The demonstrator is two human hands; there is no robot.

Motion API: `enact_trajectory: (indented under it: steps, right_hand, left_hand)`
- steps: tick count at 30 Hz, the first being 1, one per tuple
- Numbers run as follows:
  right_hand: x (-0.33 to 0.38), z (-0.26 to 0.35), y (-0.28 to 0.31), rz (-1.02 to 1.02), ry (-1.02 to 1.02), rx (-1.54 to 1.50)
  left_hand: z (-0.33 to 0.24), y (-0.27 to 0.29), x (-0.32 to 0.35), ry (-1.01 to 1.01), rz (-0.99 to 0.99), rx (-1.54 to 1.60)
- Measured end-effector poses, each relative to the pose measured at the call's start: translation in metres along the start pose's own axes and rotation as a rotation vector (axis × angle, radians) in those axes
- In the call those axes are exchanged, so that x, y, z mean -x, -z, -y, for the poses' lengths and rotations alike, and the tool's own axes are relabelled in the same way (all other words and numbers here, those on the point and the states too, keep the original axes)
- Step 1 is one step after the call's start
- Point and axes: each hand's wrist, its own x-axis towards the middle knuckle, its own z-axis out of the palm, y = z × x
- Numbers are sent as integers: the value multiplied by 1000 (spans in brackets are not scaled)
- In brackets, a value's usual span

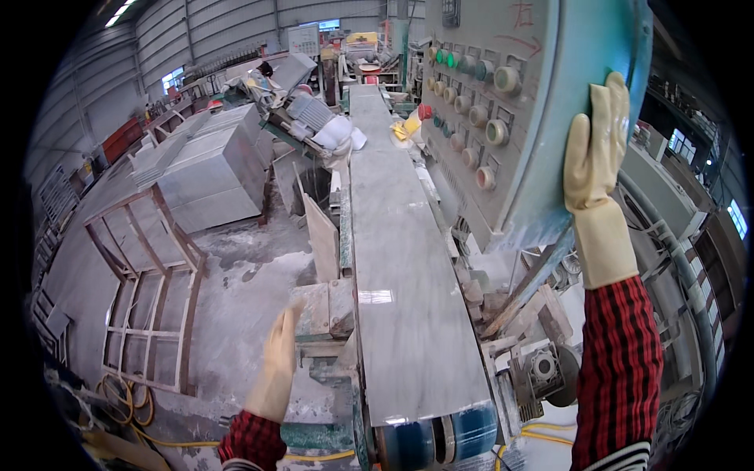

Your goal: The person feeds large stone slabs through a polishing machine, guiding them with gloved hands along rollers. After polishing, the person lifts and moves the slab to a stacking area. The process is repeated with multiple slabs.

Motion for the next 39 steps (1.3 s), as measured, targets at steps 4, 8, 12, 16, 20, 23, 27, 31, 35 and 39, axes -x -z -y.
enact_trajectory:
  steps: [4, 8, 12, 16, 20, 23, 27, 31, 35, 39]
  right_hand:
    - [2, -13, 3, 3, 71, 10]
    - [0, -16, 2, -7, 84, -4]
    - [3, -12, 3, 71, 36, -69]
    - [10, -15, 8, 104, 50, -63]
    - [14, -9, 16, 177, 17, 35]
    - [9, -9, 7, 133, 36, -14]
    - [11, -13, 5, 129, 31, -23]
    - [5, -16, 8, 30, 57, -61]
    - [2, -8, 3, -5, 46, -34]
    - [-4, 4, 3, -15, 3, -30]
  left_hand:
    - [-122, -49, -137, -214, 138, 295]
    - [-248, -105, -243, -403, 207, 425]
    - [-328, -160, -321, -498, 215, 457]
    - [-364, -231, -355, -526, 238, 421]
    - [-376, -236, -284, -502, 237, 391]
    - [-369, -201, -268, -569, 179, 329]
    - [-234, -240, -241, -1002, -53, 175]
    - [-128, -160, -84, -340, 338, 402]
    - [32, -105, 61, -126, 83, -7]
    - [107, -32, 222, 179, -23, -203]
